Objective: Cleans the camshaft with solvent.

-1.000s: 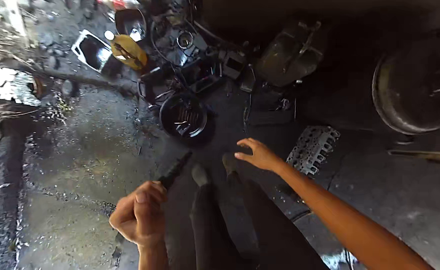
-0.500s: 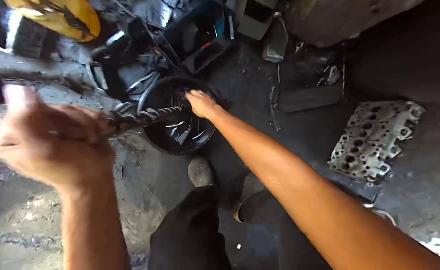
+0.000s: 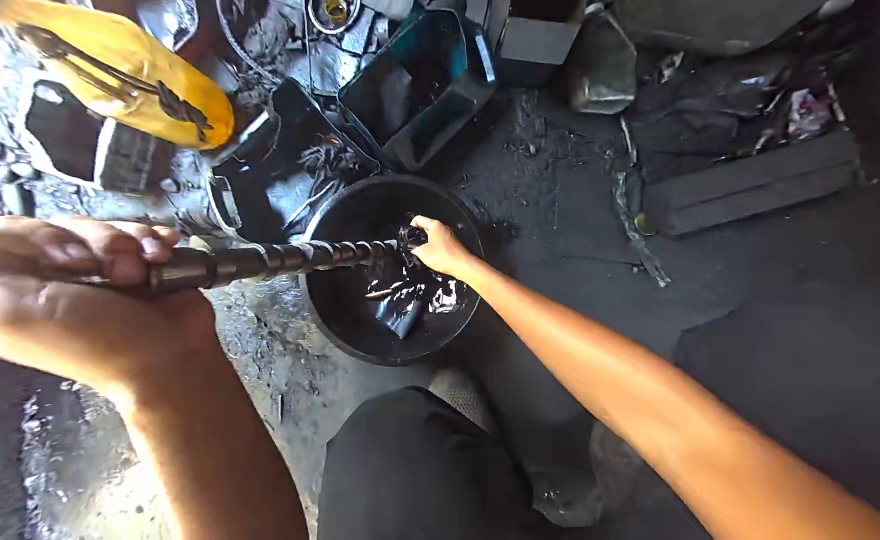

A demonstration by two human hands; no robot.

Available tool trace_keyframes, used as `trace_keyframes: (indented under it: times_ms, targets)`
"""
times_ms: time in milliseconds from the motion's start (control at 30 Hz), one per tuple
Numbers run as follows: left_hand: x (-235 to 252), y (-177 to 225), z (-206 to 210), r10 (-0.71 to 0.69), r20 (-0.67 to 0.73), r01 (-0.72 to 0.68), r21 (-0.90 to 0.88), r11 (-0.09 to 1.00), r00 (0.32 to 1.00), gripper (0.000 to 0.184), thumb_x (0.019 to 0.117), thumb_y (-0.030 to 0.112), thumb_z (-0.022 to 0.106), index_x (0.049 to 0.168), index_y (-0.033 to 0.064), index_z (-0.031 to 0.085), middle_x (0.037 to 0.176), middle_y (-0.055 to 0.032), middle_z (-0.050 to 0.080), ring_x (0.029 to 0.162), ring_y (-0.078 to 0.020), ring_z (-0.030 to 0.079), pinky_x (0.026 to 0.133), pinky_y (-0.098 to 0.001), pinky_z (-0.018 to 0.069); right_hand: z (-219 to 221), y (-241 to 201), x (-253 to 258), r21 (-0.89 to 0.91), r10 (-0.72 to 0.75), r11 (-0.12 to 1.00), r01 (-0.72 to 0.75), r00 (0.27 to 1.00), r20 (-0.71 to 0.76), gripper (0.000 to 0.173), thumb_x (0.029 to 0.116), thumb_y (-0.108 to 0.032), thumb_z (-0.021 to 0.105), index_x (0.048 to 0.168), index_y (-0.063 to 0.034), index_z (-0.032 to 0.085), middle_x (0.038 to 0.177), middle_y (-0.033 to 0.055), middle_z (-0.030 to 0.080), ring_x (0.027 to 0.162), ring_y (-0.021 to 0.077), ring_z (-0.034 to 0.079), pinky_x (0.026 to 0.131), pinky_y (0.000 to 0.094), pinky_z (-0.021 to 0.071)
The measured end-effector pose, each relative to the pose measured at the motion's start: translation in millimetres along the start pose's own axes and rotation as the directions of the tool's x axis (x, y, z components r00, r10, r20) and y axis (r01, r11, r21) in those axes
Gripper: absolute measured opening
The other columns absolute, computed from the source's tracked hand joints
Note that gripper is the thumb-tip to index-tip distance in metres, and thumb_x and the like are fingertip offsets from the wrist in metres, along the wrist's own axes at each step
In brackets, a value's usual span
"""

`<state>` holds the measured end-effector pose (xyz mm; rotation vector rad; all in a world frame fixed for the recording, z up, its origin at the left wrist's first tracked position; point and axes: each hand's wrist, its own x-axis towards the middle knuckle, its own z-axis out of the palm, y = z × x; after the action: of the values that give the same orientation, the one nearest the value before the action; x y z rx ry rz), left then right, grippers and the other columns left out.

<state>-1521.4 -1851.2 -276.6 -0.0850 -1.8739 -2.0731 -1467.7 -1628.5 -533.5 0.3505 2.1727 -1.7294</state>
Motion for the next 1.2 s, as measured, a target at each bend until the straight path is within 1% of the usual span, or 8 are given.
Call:
trace_keyframes:
  times_ms: [200, 367, 467, 567, 733, 1000, 1133, 1200]
  targets:
    - [-2.0, 10.8, 45.5, -0.02, 0.03, 0.018, 0.052, 0.998, 0.999, 0.058, 0.1108, 0.03, 0.004, 0.068, 0.0213, 0.042, 0.049, 0.0066, 0.045, 0.046, -0.0103, 0.051, 0.053, -0.0273, 0.0515, 17.0, -106.6, -50.8, 0.411, -0.452, 0.735, 0.539, 0.842, -0.296, 0.023, 0.0958, -0.005, 0.06, 0.117, 0.0029, 0.063, 0.1, 0.0116, 0.068, 0.088, 0.0126, 0.066, 0.079, 0.0323, 0.0576]
    - [-2.8, 11.8, 69.2, 0.004, 0.182, -0.009, 0.027, 1.0, 0.983, 0.057, 0.1106, 0.027, 0.011, 0.061, 0.0231, 0.038, 0.045, 0.007, 0.041, 0.041, -0.0089, 0.046, 0.047, -0.0259, 0.0473, 42.5, -164.9, -54.9, 0.331, -0.583, 0.659, 0.675, 0.737, -0.342, 0.027, 0.0979, -0.01, 0.059, 0.12, 0.0034, 0.067, 0.121, 0.0158, 0.065, 0.113, 0.024, 0.062, 0.097, 0.043, 0.0538]
    - [0.4, 5.4, 65.5, 0.053, 0.456, -0.016, -0.084, 0.996, 0.888, 0.052, 0.109, 0.027, 0.017, 0.063, 0.0249, 0.041, 0.046, 0.0095, 0.041, 0.041, -0.0059, 0.044, 0.046, -0.0227, 0.044, 43.8, -173.4, -49.7, 0.26, -0.512, 0.772, 0.579, 0.81, -0.286, 0.03, 0.1031, -0.018, 0.049, 0.11, 0.0014, 0.071, 0.101, 0.0162, 0.072, 0.095, 0.028, 0.069, 0.08, 0.0527, 0.0554]
    - [12.8, -3.9, 48.5, 0.116, 0.683, 0.071, -0.24, 0.968, 0.721, 0.043, 0.1036, 0.029, 0.041, 0.061, 0.0234, 0.046, 0.047, 0.0095, 0.043, 0.041, -0.005, 0.046, 0.045, -0.0231, 0.0439, 22.5, -183.9, -35.0, 0.388, -0.439, 0.831, 0.4, 0.899, 0.013, 0.041, 0.1097, -0.02, 0.037, 0.113, 0.0043, 0.069, 0.104, 0.0193, 0.071, 0.102, 0.0272, 0.067, 0.09, 0.0523, 0.0515]
    - [29.3, -8.4, 34.6, 0.17, 0.824, 0.209, -0.327, 0.922, 0.54, 0.041, 0.0977, 0.027, 0.056, 0.058, 0.0198, 0.049, 0.048, 0.0081, 0.045, 0.043, -0.0064, 0.049, 0.046, -0.025, 0.0443, -0.8, -202.6, -17.6, 0.319, -0.568, 0.817, 0.48, 0.765, 0.304, 0.039, 0.1089, -0.002, 0.029, 0.121, 0.0139, 0.063, 0.119, 0.027, 0.066, 0.114, 0.0266, 0.062, 0.102, 0.0381, 0.0457]
    - [3.3, -4.9, 60.4, 0.185, 0.493, -0.116, -0.167, 0.979, 0.85, 0.048, 0.1072, 0.017, 0.029, 0.061, 0.0227, 0.041, 0.045, 0.0088, 0.042, 0.039, -0.0058, 0.045, 0.041, -0.0235, 0.042, 6.8, -204.6, -54.9, 0.42, -0.282, 0.873, 0.247, 0.959, 0.023, 0.042, 0.112, -0.016, 0.03, 0.114, 0.008, 0.065, 0.109, 0.0191, 0.066, 0.103, 0.0224, 0.061, 0.092, 0.0418, 0.0479]
    - [-9.2, -2.1, 73.2, 0.218, 0.179, -0.222, 0.008, 0.975, 0.96, 0.051, 0.1105, 0.017, 0.024, 0.062, 0.0206, 0.04, 0.046, 0.0067, 0.041, 0.039, -0.0091, 0.044, 0.041, -0.0263, 0.0443, 26.3, -180.1, -85.1, 0.329, -0.319, 0.872, 0.363, 0.93, -0.182, 0.029, 0.1069, -0.018, 0.046, 0.102, 0.0029, 0.066, 0.086, 0.0142, 0.065, 0.082, 0.0228, 0.065, 0.071, 0.044, 0.054]
    - [-10.3, -2.5, 75.7, 0.216, 0.024, -0.218, 0.079, 0.973, 0.976, 0.052, 0.1125, 0.019, 0.025, 0.062, 0.019, 0.039, 0.045, 0.0052, 0.039, 0.039, -0.0109, 0.045, 0.042, -0.0283, 0.046, 38.8, -173.7, -98.2, 0.236, -0.367, 0.881, 0.41, 0.907, -0.205, 0.025, 0.1028, -0.015, 0.056, 0.117, 0.0015, 0.067, 0.099, 0.0155, 0.071, 0.091, 0.0272, 0.07, 0.075, 0.0494, 0.0568]
